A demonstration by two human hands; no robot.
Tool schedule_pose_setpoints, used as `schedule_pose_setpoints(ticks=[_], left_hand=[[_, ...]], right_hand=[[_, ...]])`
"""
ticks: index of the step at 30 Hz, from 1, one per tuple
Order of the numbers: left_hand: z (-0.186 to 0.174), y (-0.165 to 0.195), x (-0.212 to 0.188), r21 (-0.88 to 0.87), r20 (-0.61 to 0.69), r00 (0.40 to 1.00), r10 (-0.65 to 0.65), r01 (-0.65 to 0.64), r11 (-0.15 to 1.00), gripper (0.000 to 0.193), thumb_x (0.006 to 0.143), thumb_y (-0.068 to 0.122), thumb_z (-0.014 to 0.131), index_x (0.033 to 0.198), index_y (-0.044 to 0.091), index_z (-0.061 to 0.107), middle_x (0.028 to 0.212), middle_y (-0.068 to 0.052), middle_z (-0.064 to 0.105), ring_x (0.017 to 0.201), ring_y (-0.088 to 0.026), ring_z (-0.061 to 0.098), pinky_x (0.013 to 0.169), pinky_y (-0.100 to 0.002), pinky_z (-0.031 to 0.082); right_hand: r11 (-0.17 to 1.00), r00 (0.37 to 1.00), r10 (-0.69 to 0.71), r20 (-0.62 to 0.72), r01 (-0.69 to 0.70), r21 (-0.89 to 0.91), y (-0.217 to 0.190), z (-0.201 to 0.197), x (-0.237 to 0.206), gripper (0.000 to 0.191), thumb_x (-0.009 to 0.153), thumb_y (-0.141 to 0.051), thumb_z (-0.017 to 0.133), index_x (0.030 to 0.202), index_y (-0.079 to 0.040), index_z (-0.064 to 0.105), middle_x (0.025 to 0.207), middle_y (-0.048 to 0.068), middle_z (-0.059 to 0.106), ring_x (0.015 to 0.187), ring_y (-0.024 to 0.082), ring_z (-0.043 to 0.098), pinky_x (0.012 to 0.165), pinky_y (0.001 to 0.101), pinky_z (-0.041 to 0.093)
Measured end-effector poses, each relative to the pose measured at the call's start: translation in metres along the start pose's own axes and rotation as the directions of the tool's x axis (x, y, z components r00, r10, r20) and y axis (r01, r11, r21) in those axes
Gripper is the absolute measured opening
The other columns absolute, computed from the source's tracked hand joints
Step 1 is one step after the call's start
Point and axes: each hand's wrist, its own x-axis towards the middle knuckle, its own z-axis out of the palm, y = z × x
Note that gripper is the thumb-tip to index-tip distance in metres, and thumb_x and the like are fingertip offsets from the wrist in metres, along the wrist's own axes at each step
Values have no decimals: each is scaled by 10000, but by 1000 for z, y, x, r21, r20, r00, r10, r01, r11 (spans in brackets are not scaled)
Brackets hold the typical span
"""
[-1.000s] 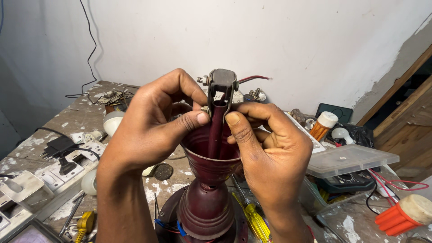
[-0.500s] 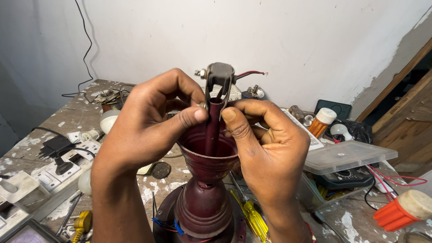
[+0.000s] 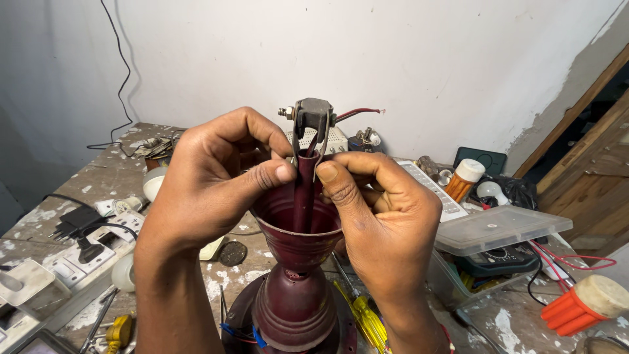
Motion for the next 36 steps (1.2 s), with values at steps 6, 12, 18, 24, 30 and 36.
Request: schedule_pose_setpoints(ticks=[6, 12, 18, 24, 30, 36], left_hand=[[-5, 0, 0, 47, -25, 997, -76, 77, 996, 179, 928, 126, 761, 989, -37, 721, 833, -46, 723, 744, -89, 667, 665, -247, 572], [-4, 1, -1, 18, -18, 996, -84, 85, 996, 156, 955, 121, 736, 969, -32, 710, 808, -33, 703, 717, -89, 640, 628, -248, 555], [-2, 4, -1, 52, -38, 999, -32, 34, 998, 166, 878, 3, 763, 1017, -25, 677, 928, -29, 691, 857, -83, 652, 746, -245, 577], [-4, 6, -3, 42, -29, 1000, 5, -4, 999, 185, 892, 39, 768, 1044, -30, 688, 912, -44, 699, 818, -93, 657, 718, -257, 582], [-5, 2, -1, 53, 3, 991, -134, 133, 990, 125, 945, 89, 749, 945, -30, 711, 801, -70, 694, 714, -101, 645, 630, -267, 552], [1, 2, 0, 203, -7, 993, 121, -117, 972, 125, 885, 3, 752, 977, 0, 666, 920, -40, 685, 886, -99, 658, 831, -266, 572]], right_hand=[[999, 999, -33, 1, 33, 15, 1, 3, -1, 142, 980, -54, 736, 1060, 63, 728, 877, 33, 732, 784, 34, 650, 664, 163, 534], [1000, 998, -21, 57, 21, 1, -4, 0, 0, 160, 950, -30, 730, 1074, 71, 718, 932, 56, 738, 798, 65, 705, 677, 188, 605], [998, 994, -38, 105, 43, -45, -6, -4, 1, 140, 967, -7, 706, 1084, 70, 717, 944, 57, 712, 792, 72, 695, 641, 186, 587], [999, 995, 21, 94, -17, -34, -4, -4, 2, 135, 974, -45, 712, 1053, 64, 727, 914, 52, 722, 769, 63, 678, 655, 185, 581], [998, 994, 41, 97, -36, -51, -5, -4, 2, 148, 984, -84, 707, 1041, 51, 733, 869, 39, 716, 738, 58, 663, 644, 186, 569], [997, 994, 40, 105, -34, -65, -3, -5, 2, 145, 1000, -101, 695, 1017, 39, 732, 834, 39, 716, 734, 62, 683, 660, 196, 589]])
